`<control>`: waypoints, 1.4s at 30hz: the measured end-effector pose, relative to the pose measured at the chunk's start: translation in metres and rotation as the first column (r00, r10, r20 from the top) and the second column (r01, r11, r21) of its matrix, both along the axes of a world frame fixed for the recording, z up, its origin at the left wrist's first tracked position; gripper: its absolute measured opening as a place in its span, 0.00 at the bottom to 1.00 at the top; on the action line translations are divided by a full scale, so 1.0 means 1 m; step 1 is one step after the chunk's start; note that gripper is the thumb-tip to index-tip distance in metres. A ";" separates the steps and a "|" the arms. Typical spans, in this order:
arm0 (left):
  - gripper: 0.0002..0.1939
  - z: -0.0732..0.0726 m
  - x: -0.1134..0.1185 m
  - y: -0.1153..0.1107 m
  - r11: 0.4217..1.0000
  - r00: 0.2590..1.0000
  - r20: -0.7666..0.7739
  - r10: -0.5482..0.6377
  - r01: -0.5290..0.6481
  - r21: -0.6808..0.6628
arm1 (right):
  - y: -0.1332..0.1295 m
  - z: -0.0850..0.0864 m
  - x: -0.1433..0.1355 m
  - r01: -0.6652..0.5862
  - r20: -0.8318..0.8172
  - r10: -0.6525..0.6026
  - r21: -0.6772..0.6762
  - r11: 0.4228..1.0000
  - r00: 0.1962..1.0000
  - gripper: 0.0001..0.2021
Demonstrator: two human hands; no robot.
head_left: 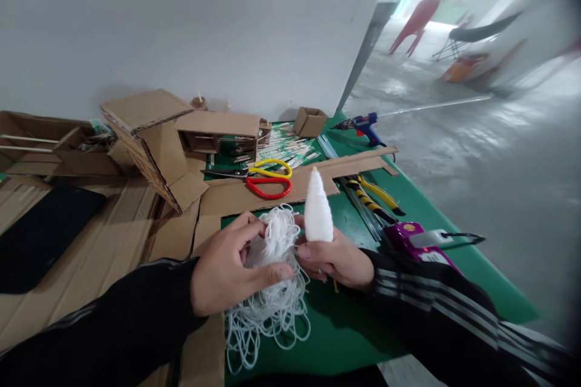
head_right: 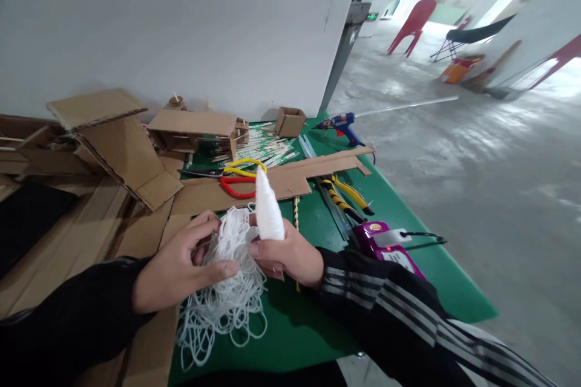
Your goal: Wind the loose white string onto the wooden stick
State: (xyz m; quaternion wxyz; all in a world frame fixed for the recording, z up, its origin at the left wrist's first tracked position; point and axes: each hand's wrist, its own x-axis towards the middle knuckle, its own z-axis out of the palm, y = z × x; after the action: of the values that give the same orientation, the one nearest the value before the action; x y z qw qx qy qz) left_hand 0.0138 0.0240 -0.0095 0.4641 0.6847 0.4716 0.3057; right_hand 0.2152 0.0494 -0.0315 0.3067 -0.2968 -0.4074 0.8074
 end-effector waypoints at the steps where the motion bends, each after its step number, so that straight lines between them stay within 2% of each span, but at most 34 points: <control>1: 0.15 0.000 0.002 0.000 0.997 0.996 0.084 0.019 -0.013 -0.073 | 0.000 0.000 0.000 -0.005 0.013 0.004 0.007 1.000 1.000 0.19; 2: 0.16 -0.001 0.004 0.001 0.986 0.983 0.177 0.046 -0.016 -0.167 | 0.000 0.000 0.000 -0.007 0.033 0.007 0.018 1.000 0.999 0.19; 4: 0.16 -0.003 0.006 0.002 0.927 0.936 0.319 0.145 -0.016 -0.374 | 0.000 0.001 0.000 -0.007 0.091 0.002 0.049 0.999 0.996 0.20; 6: 0.15 -0.006 0.007 0.002 0.842 0.894 0.347 0.282 -0.058 -0.536 | 0.001 0.002 0.000 -0.001 0.170 -0.015 0.092 0.996 0.985 0.18; 8: 0.13 -0.008 0.006 0.003 0.783 0.858 0.337 0.387 -0.113 -0.612 | 0.002 0.002 -0.001 0.008 0.254 -0.043 0.137 0.990 0.966 0.15; 11: 0.11 -0.011 0.004 0.002 0.775 0.830 0.364 0.422 -0.122 -0.620 | 0.003 0.002 -0.001 -0.007 0.350 -0.058 0.181 0.983 0.935 0.11; 16: 0.08 -0.014 0.002 0.003 0.809 0.821 0.417 0.391 -0.090 -0.581 | 0.004 0.001 -0.003 0.003 0.380 -0.091 0.226 0.974 0.921 0.11; 18: 0.09 -0.013 0.002 0.002 0.836 0.834 0.451 0.319 -0.024 -0.547 | 0.004 0.000 -0.003 0.004 0.376 -0.093 0.230 0.973 0.922 0.12; 21: 0.18 -0.010 0.002 -0.002 0.877 0.845 0.506 0.174 0.101 -0.470 | 0.003 -0.001 -0.003 0.020 0.383 -0.106 0.224 0.974 0.918 0.15; 23: 0.19 -0.009 0.004 -0.005 0.891 0.851 0.510 0.126 0.129 -0.436 | 0.002 -0.001 -0.002 0.034 0.367 -0.111 0.209 0.977 0.924 0.16; 25: 0.17 -0.010 0.006 -0.007 0.906 0.888 0.448 0.106 0.100 -0.412 | 0.001 -0.002 -0.002 0.030 0.321 -0.086 0.174 0.984 0.943 0.15; 27: 0.15 -0.011 0.007 -0.007 0.936 0.944 0.323 0.065 0.054 -0.347 | -0.001 -0.003 -0.002 -0.002 0.248 -0.027 0.117 0.993 0.968 0.16; 30: 0.08 -0.009 0.007 -0.006 0.992 0.995 0.085 0.044 -0.033 -0.125 | -0.002 -0.003 -0.002 -0.067 0.145 0.060 0.044 0.997 0.988 0.17; 32: 0.06 -0.006 0.007 -0.005 0.994 0.994 -0.055 0.099 -0.096 0.050 | -0.003 -0.002 -0.002 -0.071 0.109 0.068 0.022 0.997 0.992 0.19; 34: 0.07 -0.002 0.007 -0.006 0.981 0.982 -0.131 0.135 -0.114 0.156 | -0.004 -0.002 -0.003 -0.066 0.106 0.065 0.003 0.998 0.992 0.19; 39: 0.09 0.002 0.008 -0.008 0.980 0.995 -0.072 0.065 -0.050 0.190 | -0.004 -0.002 -0.005 -0.094 0.133 0.100 -0.055 0.994 0.986 0.18; 42: 0.06 0.001 0.008 -0.008 0.983 0.998 -0.019 0.062 -0.057 0.173 | -0.004 -0.001 -0.005 -0.068 0.118 0.078 -0.084 0.994 0.990 0.17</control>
State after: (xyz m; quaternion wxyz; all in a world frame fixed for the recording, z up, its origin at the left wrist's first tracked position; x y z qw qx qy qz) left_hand 0.0218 0.0160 -0.0082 0.3879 0.7116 0.4693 0.3507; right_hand 0.2102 0.0451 -0.0327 0.2395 -0.3420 -0.4034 0.8142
